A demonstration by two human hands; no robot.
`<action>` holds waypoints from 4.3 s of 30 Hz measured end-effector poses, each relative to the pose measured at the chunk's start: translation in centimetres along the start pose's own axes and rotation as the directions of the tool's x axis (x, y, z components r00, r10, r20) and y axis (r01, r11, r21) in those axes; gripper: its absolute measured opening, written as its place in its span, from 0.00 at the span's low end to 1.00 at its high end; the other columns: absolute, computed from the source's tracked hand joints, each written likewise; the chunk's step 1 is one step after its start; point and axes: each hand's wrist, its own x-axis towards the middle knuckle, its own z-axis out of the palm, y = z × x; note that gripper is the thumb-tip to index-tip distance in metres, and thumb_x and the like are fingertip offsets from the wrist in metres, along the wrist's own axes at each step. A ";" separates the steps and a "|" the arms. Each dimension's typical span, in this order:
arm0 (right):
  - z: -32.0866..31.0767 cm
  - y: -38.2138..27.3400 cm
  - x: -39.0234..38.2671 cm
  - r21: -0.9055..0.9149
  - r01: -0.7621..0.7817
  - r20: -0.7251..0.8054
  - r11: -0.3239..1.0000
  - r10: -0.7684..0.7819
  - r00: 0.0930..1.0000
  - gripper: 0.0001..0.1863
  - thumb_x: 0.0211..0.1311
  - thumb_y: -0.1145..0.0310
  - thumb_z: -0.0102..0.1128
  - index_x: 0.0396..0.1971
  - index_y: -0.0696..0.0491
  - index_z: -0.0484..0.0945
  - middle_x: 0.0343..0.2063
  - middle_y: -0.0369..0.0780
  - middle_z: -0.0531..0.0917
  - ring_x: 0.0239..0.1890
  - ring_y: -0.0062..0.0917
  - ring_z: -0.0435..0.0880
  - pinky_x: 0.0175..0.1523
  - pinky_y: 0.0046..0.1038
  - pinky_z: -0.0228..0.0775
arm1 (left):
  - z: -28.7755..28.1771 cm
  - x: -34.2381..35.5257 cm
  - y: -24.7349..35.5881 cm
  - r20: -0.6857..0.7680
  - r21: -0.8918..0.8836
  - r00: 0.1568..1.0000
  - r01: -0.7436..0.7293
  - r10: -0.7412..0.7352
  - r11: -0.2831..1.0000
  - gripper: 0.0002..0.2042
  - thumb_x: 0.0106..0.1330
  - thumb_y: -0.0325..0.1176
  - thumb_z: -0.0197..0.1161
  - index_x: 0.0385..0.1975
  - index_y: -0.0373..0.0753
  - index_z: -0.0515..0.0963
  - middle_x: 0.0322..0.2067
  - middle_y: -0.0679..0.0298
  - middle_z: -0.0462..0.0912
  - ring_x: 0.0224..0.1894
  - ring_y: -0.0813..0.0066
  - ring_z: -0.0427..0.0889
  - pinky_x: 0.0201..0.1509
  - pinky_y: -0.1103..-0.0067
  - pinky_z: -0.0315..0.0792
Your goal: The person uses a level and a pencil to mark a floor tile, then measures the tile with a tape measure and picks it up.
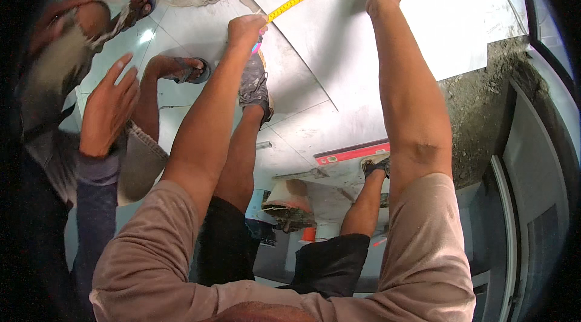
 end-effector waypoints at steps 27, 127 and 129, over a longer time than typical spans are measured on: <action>-3.5 -1.4 -1.6 0.022 0.209 -0.115 0.978 -0.205 0.972 0.31 0.76 0.51 0.44 0.35 0.66 0.83 0.26 0.45 0.82 0.21 0.28 0.75 0.32 0.29 0.70 | -2.5 4.7 -4.5 0.064 0.457 0.918 -0.375 0.391 0.807 0.10 0.66 0.32 0.63 0.32 0.30 0.83 0.27 0.63 0.83 0.27 0.77 0.79 0.31 0.74 0.74; -29.6 23.0 -42.5 -0.101 -0.284 -0.020 0.953 0.284 0.959 0.11 0.70 0.65 0.64 0.39 0.60 0.80 0.27 0.40 0.85 0.27 0.22 0.85 0.31 0.23 0.77 | -4.7 -7.1 5.5 0.010 -0.047 0.997 0.075 -0.074 0.996 0.15 0.66 0.31 0.67 0.48 0.28 0.83 0.29 0.65 0.84 0.27 0.80 0.77 0.33 0.83 0.69; -29.7 21.6 -41.7 -0.103 -0.353 -0.022 0.930 0.352 0.936 0.13 0.70 0.64 0.64 0.39 0.60 0.81 0.27 0.40 0.85 0.27 0.22 0.85 0.32 0.24 0.77 | -5.8 -6.1 5.2 -0.024 -0.054 0.998 0.061 -0.062 0.997 0.15 0.65 0.31 0.67 0.48 0.28 0.83 0.28 0.65 0.84 0.27 0.80 0.77 0.33 0.82 0.70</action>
